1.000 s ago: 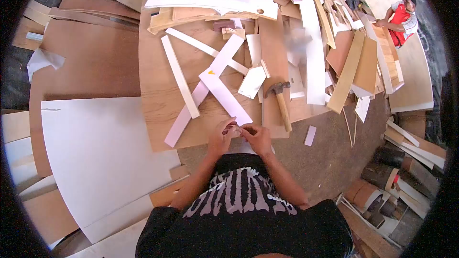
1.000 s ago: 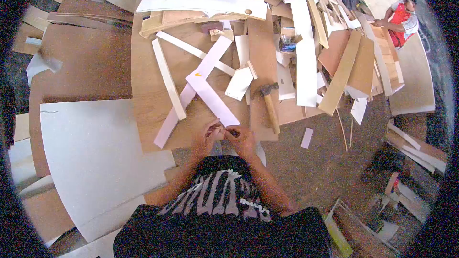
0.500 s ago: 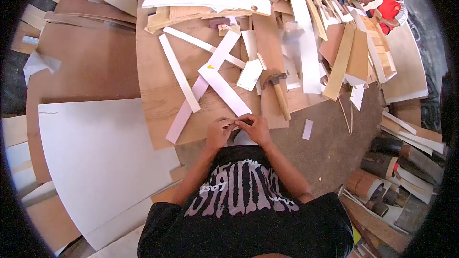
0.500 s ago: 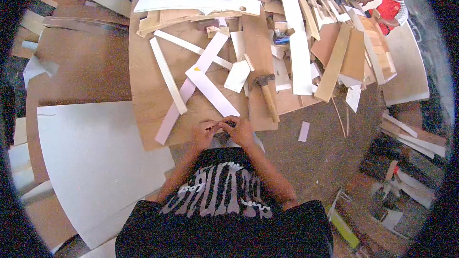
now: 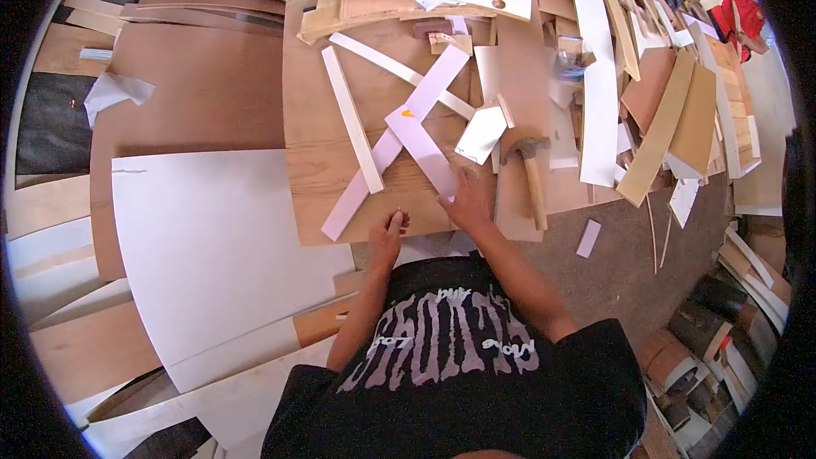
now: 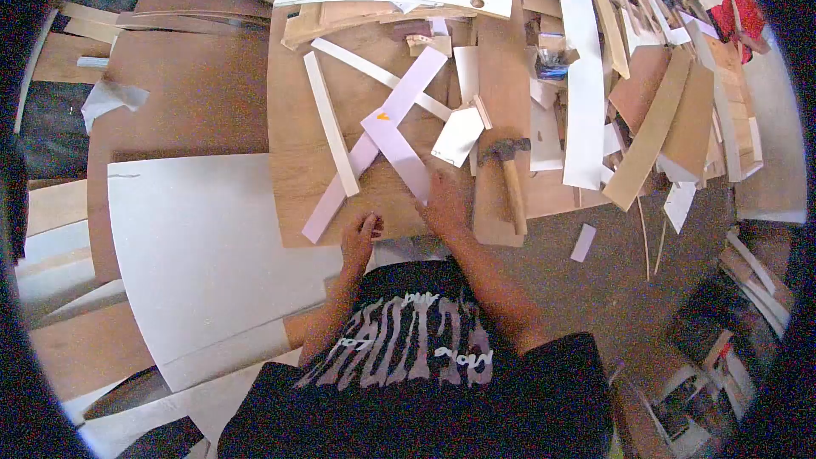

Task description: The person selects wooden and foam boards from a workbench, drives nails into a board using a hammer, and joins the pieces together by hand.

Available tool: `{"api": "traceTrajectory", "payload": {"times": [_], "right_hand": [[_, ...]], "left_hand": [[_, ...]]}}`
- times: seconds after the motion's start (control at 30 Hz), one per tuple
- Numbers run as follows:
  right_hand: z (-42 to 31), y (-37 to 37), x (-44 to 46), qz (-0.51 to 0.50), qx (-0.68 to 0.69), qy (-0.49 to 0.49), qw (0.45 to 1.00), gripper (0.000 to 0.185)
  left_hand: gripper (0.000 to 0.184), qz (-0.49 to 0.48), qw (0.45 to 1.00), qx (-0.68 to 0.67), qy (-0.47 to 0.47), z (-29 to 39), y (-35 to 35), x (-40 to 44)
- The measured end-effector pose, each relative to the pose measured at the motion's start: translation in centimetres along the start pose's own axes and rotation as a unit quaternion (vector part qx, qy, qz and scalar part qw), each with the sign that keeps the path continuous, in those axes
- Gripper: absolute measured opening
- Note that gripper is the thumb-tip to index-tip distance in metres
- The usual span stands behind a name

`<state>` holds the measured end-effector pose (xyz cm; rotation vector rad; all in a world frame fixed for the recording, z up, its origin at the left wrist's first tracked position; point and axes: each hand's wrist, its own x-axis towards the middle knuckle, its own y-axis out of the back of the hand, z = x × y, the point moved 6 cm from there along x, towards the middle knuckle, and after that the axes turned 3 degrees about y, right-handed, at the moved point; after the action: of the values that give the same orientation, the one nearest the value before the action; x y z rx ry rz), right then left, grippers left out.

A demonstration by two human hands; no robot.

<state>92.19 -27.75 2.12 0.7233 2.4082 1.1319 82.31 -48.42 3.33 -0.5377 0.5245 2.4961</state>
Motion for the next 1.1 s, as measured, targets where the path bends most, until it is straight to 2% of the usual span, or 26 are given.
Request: {"api": "traceTrajectory", "payload": {"times": [0.1,0.13,0.2,0.27,0.3,0.33,0.4,0.5,0.57,0.6,0.63,0.7,0.73,0.8,0.87,1.03,1.1], "right_hand": [[-1.6,-0.6,1.0,0.011,-0.039,-0.021,0.999,0.086],[-2.3,-0.5,1.4,0.011,-0.039,-0.022,0.999,0.086],[-2.7,-0.5,2.5,-0.041,-0.024,-0.066,0.997,0.087],[-2.3,-1.7,3.0,-0.024,-0.014,-0.049,0.998,0.086],[-2.8,-1.9,3.4,-0.003,0.003,-0.037,0.999,0.085],[-3.1,-2.4,3.6,-0.001,0.0,-0.041,0.999,0.085],[-4.5,-2.4,3.1,0.091,0.025,0.036,0.995,0.084],[-5.2,-3.9,3.0,0.132,0.023,-0.009,0.991,0.083],[-5.4,-4.7,2.0,0.172,0.01,-0.029,0.985,0.083],[-5.2,-4.7,1.0,0.205,0.005,-0.043,0.978,0.083],[-5.5,-4.2,0.2,0.203,0.0,-0.054,0.978,0.083],[-6.6,-2.1,-1.2,0.157,0.044,-0.146,0.976,0.087],[-6.0,-2.2,-2.0,0.166,0.042,-0.159,0.972,0.087],[-5.4,-2.1,-3.8,0.214,0.012,-0.135,0.967,0.084],[-4.8,-2.9,-5.6,0.214,0.017,-0.162,0.963,0.084],[-5.4,-5.1,-7.5,0.211,0.053,-0.205,0.954,0.083],[-6.1,-4.7,-7.3,0.258,0.024,-0.197,0.946,0.08]], "left_hand": [[0.028,0.003,1.0,-0.01,0.01,-1.6,1.2,1.4],[0.026,0.015,1.0,0.024,-0.009,-1.8,1.9,2.2],[0.024,0.026,0.998,0.051,-0.026,-1.8,3.0,3.5],[0.021,0.111,0.979,0.127,-0.118,-0.3,4.9,4.5],[0.021,0.109,0.979,0.123,-0.119,0.2,5.7,5.0],[0.02,0.1,0.977,0.135,-0.129,0.7,6.4,5.3],[0.019,0.078,0.977,0.145,-0.136,0.3,7.6,5.9],[0.019,0.031,0.987,0.108,-0.113,-0.8,8.4,8.7],[0.02,0.024,0.976,0.132,-0.17,-0.6,8.4,9.1],[0.02,0.015,0.977,0.129,-0.166,0.3,8.3,8.9],[0.02,0.001,0.982,0.11,-0.152,2.4,8.4,8.5],[0.02,-0.029,0.985,0.099,-0.14,2.9,8.6,8.4],[0.019,-0.042,0.976,0.123,-0.174,2.7,8.3,9.0],[0.019,-0.07,0.964,0.143,-0.211,1.9,7.0,10.0],[0.019,-0.082,0.953,0.142,-0.256,0.9,6.3,9.9],[0.02,-0.1,0.958,0.129,-0.236,1.0,6.3,9.6],[0.02,-0.117,0.957,0.141,-0.225,1.1,6.6,9.6]]}}
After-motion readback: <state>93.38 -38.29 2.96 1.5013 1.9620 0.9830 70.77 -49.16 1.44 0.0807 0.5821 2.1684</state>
